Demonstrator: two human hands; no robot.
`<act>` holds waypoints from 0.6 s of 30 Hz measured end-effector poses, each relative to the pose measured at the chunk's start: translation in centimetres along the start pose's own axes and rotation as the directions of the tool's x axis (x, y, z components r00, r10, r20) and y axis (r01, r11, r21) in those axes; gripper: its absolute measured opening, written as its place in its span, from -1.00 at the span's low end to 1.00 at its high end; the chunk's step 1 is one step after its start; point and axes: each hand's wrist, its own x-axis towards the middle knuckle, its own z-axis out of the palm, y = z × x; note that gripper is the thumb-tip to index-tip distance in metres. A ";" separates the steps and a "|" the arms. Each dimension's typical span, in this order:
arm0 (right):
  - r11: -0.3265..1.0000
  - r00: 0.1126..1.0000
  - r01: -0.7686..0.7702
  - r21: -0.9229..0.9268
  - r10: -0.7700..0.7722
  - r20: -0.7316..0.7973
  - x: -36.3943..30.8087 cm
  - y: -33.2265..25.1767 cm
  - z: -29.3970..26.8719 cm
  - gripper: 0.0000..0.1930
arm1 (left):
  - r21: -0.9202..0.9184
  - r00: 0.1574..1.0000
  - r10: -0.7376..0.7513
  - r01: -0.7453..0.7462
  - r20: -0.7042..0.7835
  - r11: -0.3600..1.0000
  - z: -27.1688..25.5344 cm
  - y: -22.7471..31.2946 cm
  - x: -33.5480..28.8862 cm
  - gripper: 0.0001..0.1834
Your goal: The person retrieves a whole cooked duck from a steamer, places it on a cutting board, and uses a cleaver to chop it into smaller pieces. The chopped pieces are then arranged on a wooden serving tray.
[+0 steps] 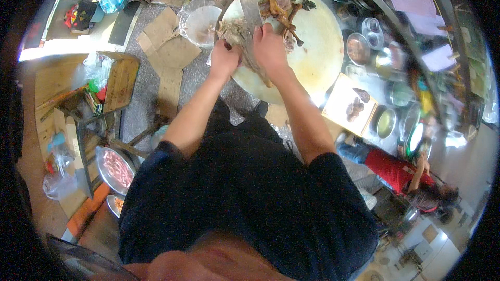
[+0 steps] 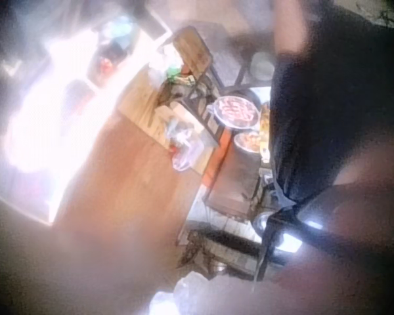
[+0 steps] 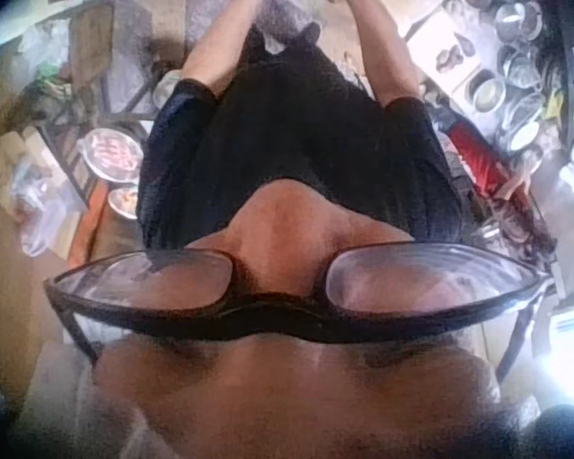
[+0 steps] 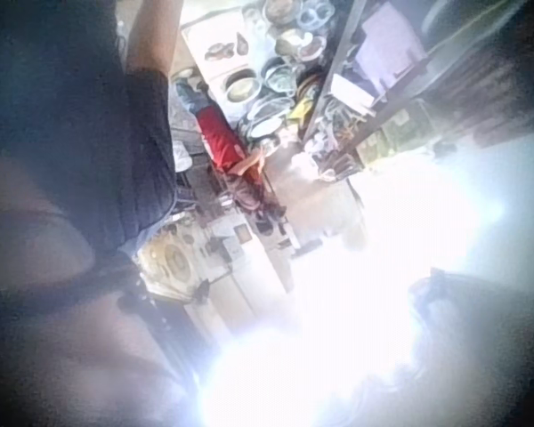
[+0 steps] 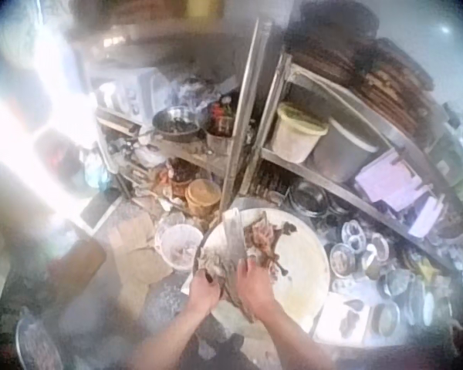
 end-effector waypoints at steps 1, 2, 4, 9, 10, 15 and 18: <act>0.999 1.000 0.024 0.023 -0.024 -0.016 -0.9 -0.5 -0.8 -0.67 | -0.018 1.000 0.005 -0.005 0.000 1.000 0.1 -0.1 0.0 -0.72; 0.999 0.998 -0.045 -0.012 0.045 0.052 -2.1 -1.1 -1.2 -0.67 | -0.037 1.000 0.010 -0.010 0.002 0.999 0.1 -0.1 0.0 -0.72; 0.998 0.997 -0.030 -0.049 0.034 0.069 -3.6 -2.0 -1.4 -0.67 | -0.046 0.999 -0.043 0.044 0.020 0.998 0.1 0.0 -0.2 -0.61; 0.993 0.995 0.071 -0.091 -0.064 0.073 -3.9 -2.9 -2.5 -0.69 | -0.048 0.997 -0.073 0.072 -0.003 0.996 -0.1 1.0 -0.7 -0.58; 0.990 0.994 0.094 -0.101 -0.088 0.069 -3.9 -2.8 -3.0 -0.70 | -0.078 0.998 -0.060 0.060 -0.001 0.995 -0.1 1.1 -0.9 -0.58; 0.977 0.990 0.139 -0.162 -0.138 0.013 -4.6 -1.4 -2.8 -0.73 | -0.067 0.995 -0.103 0.102 -0.011 0.993 -0.1 1.5 -0.9 -0.58; 0.940 0.966 0.132 -0.315 -0.051 0.252 -4.7 0.4 0.3 -0.74 | 0.044 0.997 -0.014 0.017 -0.076 0.999 -0.2 1.5 -0.9 -0.57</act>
